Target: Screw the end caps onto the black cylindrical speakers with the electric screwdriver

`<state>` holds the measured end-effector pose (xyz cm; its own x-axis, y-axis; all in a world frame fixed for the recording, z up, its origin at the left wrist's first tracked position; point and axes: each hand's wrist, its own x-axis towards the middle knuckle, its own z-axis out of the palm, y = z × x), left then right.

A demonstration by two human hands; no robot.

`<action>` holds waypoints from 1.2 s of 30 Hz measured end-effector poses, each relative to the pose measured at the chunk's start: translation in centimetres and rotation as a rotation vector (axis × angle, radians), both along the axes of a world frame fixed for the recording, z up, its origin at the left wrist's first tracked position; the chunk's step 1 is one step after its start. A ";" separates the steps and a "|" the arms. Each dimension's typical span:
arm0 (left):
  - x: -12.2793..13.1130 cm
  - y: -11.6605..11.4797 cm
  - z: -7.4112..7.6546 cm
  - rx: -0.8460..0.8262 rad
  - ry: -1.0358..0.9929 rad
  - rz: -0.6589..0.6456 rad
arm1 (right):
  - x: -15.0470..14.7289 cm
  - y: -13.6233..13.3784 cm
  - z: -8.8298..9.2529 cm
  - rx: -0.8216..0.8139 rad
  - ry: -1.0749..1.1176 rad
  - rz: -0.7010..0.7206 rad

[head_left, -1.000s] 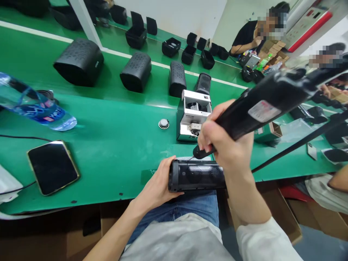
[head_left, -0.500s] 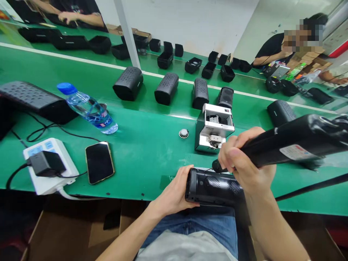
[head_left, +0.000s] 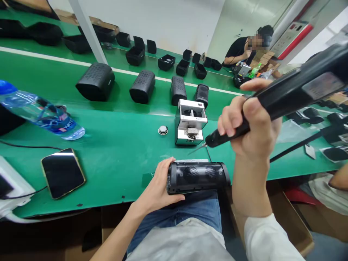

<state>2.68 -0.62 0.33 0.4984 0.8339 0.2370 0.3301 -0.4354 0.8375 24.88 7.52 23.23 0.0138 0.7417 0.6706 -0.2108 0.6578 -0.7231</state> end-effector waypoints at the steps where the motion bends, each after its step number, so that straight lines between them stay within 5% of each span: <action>1: 0.1 0.0 -0.1 0.014 -0.003 0.001 | 0.3 0.7 0.4 0.044 -0.002 -0.084; 6: 0.6 0.4 -0.7 0.104 -0.027 0.012 | 0.0 4.4 -0.5 0.157 -0.074 -0.345; 12: 0.5 0.4 -0.7 0.110 -0.035 0.030 | -1.0 6.7 -1.9 0.030 -0.156 -0.435; 20: 0.5 0.3 -0.2 0.089 -0.037 0.040 | -0.9 6.4 -1.1 -0.086 -0.179 -0.470; 23: 0.5 0.3 -0.2 0.081 -0.045 0.028 | -0.7 6.6 -1.1 -0.035 -0.196 -0.396; 27: 0.5 0.4 -0.4 0.080 -0.072 0.010 | -0.3 7.5 -1.4 0.045 -0.336 -0.048; 29: 0.5 0.4 -0.4 0.082 -0.073 0.012 | -0.4 7.7 -1.5 0.015 -0.358 -0.013; 36: 0.5 0.4 -0.2 0.100 -0.056 0.016 | -1.6 6.3 -1.5 -0.098 -0.232 -0.371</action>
<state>3.22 -0.20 0.16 0.4693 0.8121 0.3467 0.2915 -0.5131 0.8073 23.28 13.83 21.70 0.1480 0.7750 0.6143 0.2016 0.5845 -0.7860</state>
